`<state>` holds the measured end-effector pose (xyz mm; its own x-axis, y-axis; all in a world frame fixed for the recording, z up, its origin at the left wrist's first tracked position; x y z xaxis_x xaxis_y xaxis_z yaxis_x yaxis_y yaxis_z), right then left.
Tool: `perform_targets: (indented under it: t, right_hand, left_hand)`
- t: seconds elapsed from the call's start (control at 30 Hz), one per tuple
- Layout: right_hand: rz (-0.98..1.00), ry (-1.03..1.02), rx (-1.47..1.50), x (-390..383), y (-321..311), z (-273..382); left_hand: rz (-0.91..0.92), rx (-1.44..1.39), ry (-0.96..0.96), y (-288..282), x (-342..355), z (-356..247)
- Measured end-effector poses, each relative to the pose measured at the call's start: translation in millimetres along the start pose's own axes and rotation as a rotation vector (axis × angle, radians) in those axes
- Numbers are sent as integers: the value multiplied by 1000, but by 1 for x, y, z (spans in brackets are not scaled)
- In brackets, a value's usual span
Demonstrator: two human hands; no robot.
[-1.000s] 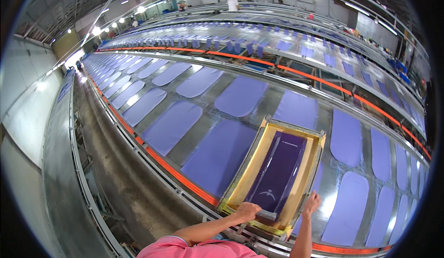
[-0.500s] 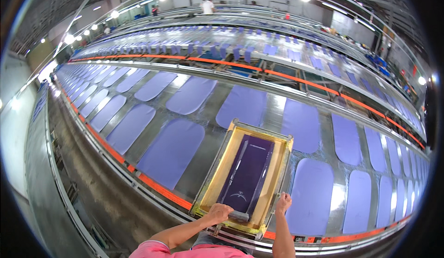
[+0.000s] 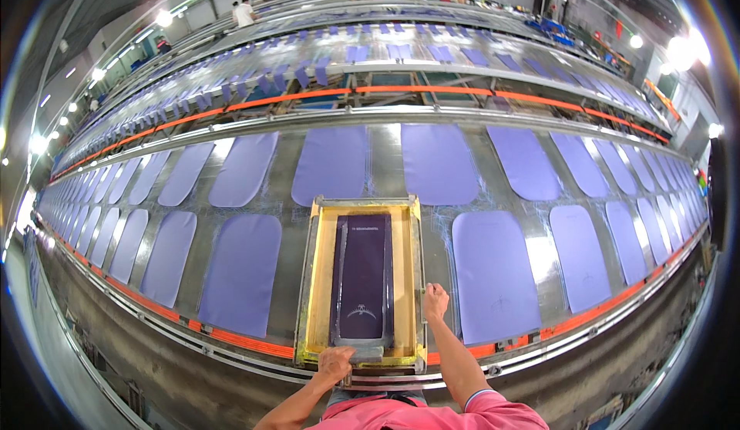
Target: The person uses a squeegee to pull purple ink across a screen printing frame placed over a purple garment on a conveyor. The person repeatedly repositions the frame and repeats the squeegee stroke to apply ink to the garment.
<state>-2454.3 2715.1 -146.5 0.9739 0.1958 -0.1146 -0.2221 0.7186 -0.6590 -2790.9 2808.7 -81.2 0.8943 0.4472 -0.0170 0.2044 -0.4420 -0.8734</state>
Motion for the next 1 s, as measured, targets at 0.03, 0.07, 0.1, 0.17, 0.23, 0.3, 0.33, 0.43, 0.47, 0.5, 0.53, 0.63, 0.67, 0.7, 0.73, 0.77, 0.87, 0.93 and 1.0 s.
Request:
perform_targets:
  t: [0.03,0.07,0.1,0.17,0.23,0.3,0.33,0.43,0.47,0.5,0.53,0.63,0.67,0.7,0.73,0.77,0.87,0.93,1.0]
  right_hand:
    - [-1,1,-45,-2,0,0]
    - [4,-16,-95,-5,-1,0]
    - [-8,-15,-104,-8,-1,-1]
    - [-103,-143,-141,-12,-4,5]
    - [-213,-295,-147,-12,-6,18]
    - [-212,-389,-107,-1,-3,43]
    - [-191,-454,-80,7,2,60]
    - [-61,-684,-22,39,19,120]
    - [32,-751,-32,55,35,139]
    - [131,-819,-38,70,48,160]
    - [174,-923,-74,86,60,181]
    - [313,-1100,-319,137,102,229]
    - [411,-1103,-441,154,114,240]
    - [528,-1079,-582,169,124,250]
    - [582,-1018,-618,183,136,258]
    - [624,-973,-634,194,146,264]
    - [596,-941,-595,205,167,264]
    - [539,-937,-615,204,172,252]
    - [503,-964,-657,183,172,226]
  left_hand:
    - [29,35,0,3,2,3]
    - [77,62,-22,7,9,6]
    - [119,84,-43,12,15,9]
    - [11,89,13,14,38,13]
    - [-70,57,49,17,81,25]
    - [-117,70,66,13,133,36]
    - [-173,87,102,8,162,44]
    - [-226,115,109,-10,254,66]
    - [-238,86,136,-12,279,76]
    - [-238,95,136,-20,308,84]
    - [-267,94,150,-28,335,90]
    - [-130,122,33,-48,409,109]
    - [-125,167,54,-56,428,113]
    - [-112,221,70,-64,443,115]
    - [-51,206,41,-69,459,119]
    - [18,201,9,-74,473,122]
    - [57,188,-14,-86,485,125]
    - [44,171,-2,-84,477,121]
    - [55,137,-22,-74,450,116]
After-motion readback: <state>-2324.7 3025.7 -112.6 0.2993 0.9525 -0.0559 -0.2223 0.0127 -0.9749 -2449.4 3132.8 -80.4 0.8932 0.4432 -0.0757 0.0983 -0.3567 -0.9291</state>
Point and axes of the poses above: each hand's wrist, its own x-axis towards the middle knuckle, its own y-axis out of the palm, z = x × y, the point moved 2 cm from there along x, towards the middle knuckle, and after that the axes turned 4 degrees about -x, right-handed, at the moved point
